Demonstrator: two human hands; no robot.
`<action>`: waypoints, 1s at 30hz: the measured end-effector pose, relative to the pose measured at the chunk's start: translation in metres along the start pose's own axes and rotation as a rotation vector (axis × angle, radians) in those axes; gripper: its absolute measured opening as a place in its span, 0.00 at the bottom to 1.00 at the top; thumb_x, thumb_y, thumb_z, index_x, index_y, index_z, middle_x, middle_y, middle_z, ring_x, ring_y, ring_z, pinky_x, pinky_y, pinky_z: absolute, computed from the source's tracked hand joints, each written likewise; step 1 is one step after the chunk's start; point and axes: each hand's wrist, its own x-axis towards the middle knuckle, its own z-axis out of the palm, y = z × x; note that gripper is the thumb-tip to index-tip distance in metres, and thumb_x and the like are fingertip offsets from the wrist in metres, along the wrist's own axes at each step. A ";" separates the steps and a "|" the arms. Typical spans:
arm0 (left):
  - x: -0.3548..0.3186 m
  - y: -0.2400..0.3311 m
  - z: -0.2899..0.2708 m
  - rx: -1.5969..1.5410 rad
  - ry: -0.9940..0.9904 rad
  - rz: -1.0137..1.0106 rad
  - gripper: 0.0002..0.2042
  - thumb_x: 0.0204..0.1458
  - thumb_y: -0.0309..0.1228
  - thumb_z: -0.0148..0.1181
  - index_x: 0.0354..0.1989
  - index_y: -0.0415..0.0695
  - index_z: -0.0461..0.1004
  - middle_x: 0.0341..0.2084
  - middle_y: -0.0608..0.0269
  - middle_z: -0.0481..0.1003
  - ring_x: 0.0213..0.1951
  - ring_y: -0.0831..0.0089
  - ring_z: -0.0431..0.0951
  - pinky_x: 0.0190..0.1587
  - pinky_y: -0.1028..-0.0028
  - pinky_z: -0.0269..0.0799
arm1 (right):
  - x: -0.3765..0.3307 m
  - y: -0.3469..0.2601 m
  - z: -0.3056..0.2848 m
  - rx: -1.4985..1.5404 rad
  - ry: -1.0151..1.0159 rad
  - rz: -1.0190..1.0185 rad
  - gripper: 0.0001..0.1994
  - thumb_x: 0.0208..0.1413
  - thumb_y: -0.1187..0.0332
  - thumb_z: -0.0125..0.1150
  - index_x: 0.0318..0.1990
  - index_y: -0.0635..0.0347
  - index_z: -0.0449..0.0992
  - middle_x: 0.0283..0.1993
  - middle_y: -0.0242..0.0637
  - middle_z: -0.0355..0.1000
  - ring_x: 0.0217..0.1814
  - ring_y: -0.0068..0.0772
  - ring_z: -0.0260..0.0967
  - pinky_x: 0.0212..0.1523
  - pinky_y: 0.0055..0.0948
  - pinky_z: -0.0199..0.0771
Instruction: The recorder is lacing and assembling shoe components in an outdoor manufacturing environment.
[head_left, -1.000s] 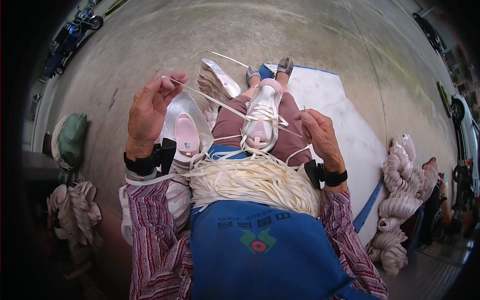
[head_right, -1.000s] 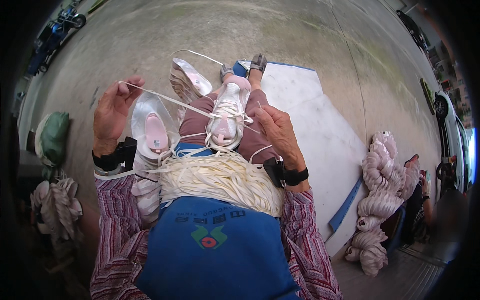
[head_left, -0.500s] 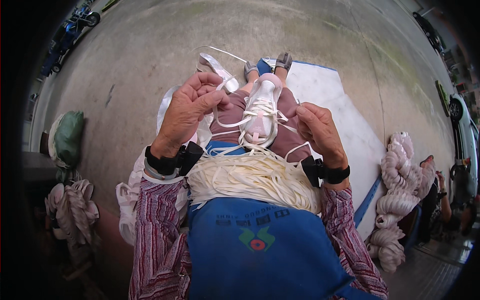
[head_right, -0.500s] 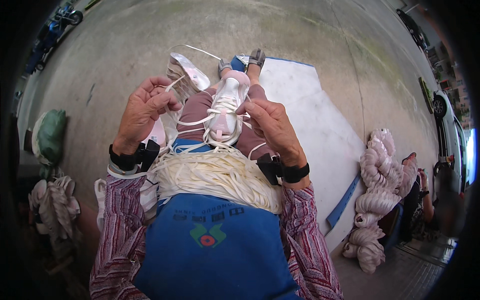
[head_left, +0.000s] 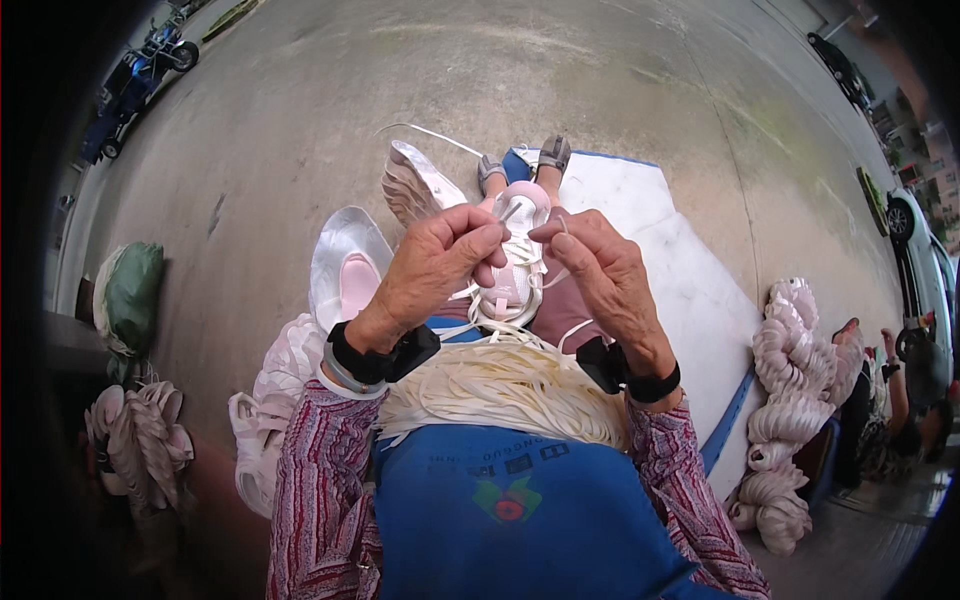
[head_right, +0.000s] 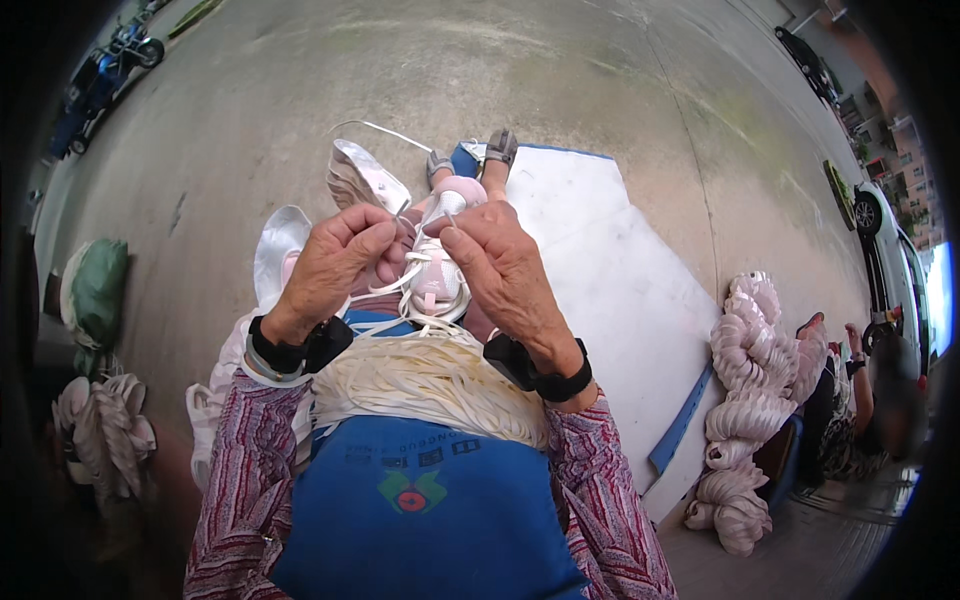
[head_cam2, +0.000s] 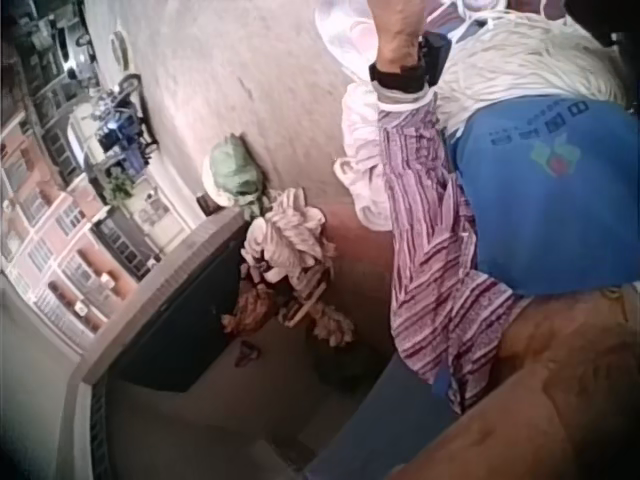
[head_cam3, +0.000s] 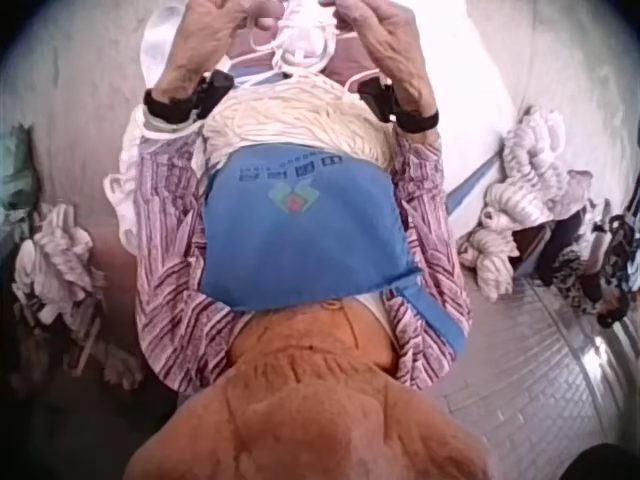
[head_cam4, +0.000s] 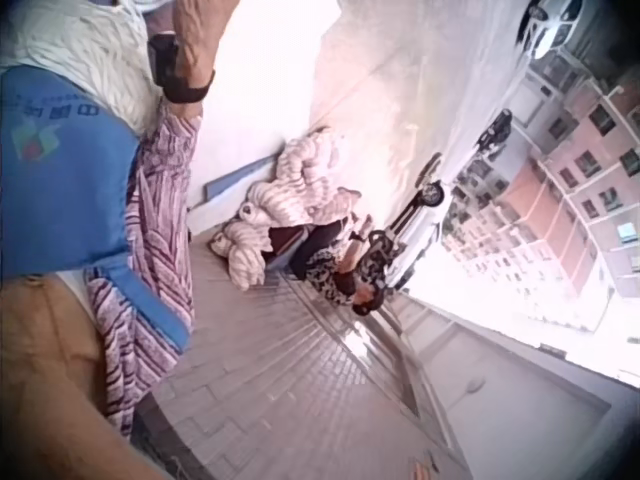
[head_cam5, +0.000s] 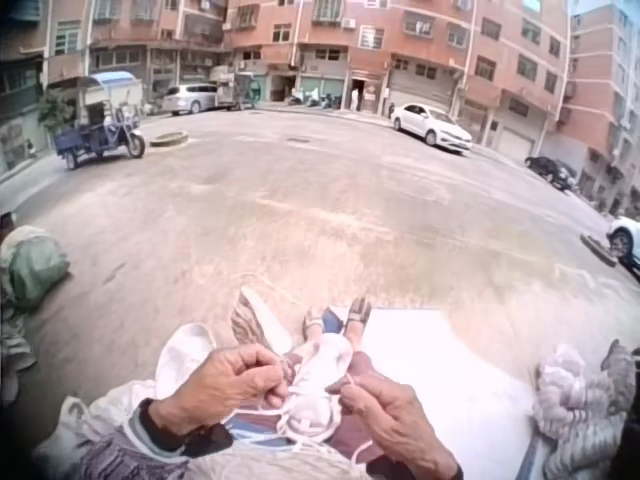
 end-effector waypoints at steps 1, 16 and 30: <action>0.002 -0.010 0.000 -0.010 0.029 0.007 0.09 0.60 0.33 0.53 0.39 0.39 0.73 0.28 0.68 0.73 0.25 0.85 0.71 0.28 0.86 0.67 | 0.004 0.003 0.007 -0.079 0.025 -0.056 0.09 0.59 0.69 0.54 0.40 0.64 0.78 0.30 0.32 0.68 0.33 0.25 0.64 0.36 0.25 0.65; 0.028 -0.031 0.016 0.194 0.024 0.074 0.09 0.61 0.33 0.49 0.39 0.40 0.71 0.26 0.68 0.74 0.23 0.82 0.74 0.26 0.83 0.70 | 0.012 -0.006 0.024 -0.199 0.209 -0.095 0.09 0.57 0.67 0.56 0.39 0.63 0.74 0.27 0.46 0.66 0.30 0.44 0.66 0.29 0.36 0.64; 0.030 -0.037 0.017 0.168 -0.044 0.098 0.12 0.60 0.32 0.50 0.43 0.36 0.72 0.27 0.65 0.75 0.29 0.82 0.75 0.33 0.83 0.70 | 0.004 -0.002 0.027 -0.054 0.307 -0.069 0.05 0.51 0.74 0.62 0.35 0.63 0.78 0.29 0.40 0.72 0.33 0.36 0.69 0.34 0.29 0.69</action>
